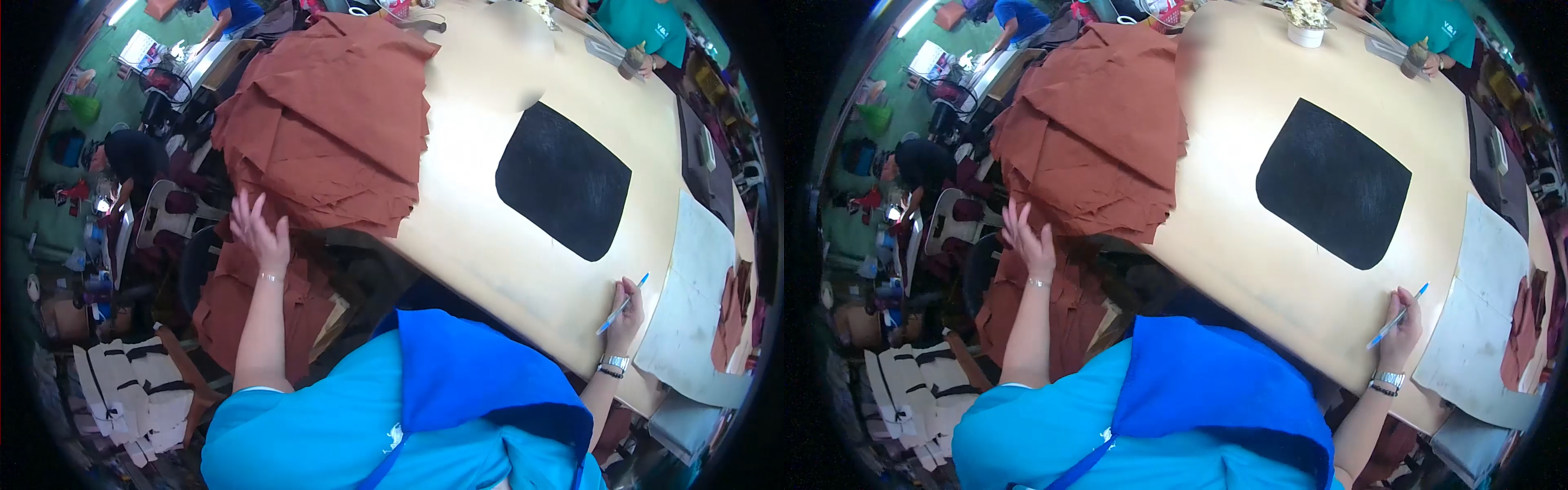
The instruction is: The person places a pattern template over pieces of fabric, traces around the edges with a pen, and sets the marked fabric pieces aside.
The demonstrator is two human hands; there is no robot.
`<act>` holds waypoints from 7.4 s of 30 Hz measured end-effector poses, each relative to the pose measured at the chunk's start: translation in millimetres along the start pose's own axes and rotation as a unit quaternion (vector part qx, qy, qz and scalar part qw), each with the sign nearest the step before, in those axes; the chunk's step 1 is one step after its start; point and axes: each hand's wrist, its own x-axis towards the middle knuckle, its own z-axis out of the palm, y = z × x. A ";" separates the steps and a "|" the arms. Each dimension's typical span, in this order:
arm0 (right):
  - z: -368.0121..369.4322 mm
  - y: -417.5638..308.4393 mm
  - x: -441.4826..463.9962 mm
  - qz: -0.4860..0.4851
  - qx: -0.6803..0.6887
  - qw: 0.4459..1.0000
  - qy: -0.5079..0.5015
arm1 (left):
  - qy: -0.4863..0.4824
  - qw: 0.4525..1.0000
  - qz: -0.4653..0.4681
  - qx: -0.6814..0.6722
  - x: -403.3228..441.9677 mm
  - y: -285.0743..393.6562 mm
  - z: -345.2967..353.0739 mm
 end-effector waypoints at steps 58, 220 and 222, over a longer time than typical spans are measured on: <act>-29.9 -136.2 -7.6 -0.200 -0.076 0.974 -0.074 | -0.212 0.815 0.383 -0.379 42.1 294.3 45.9; -45.6 50.3 7.6 0.162 0.011 0.979 0.119 | -0.421 0.772 -0.052 -0.474 91.7 258.6 181.3; -44.0 46.7 6.3 0.162 0.000 0.978 0.133 | -0.422 0.781 -0.035 -0.459 91.9 256.9 181.2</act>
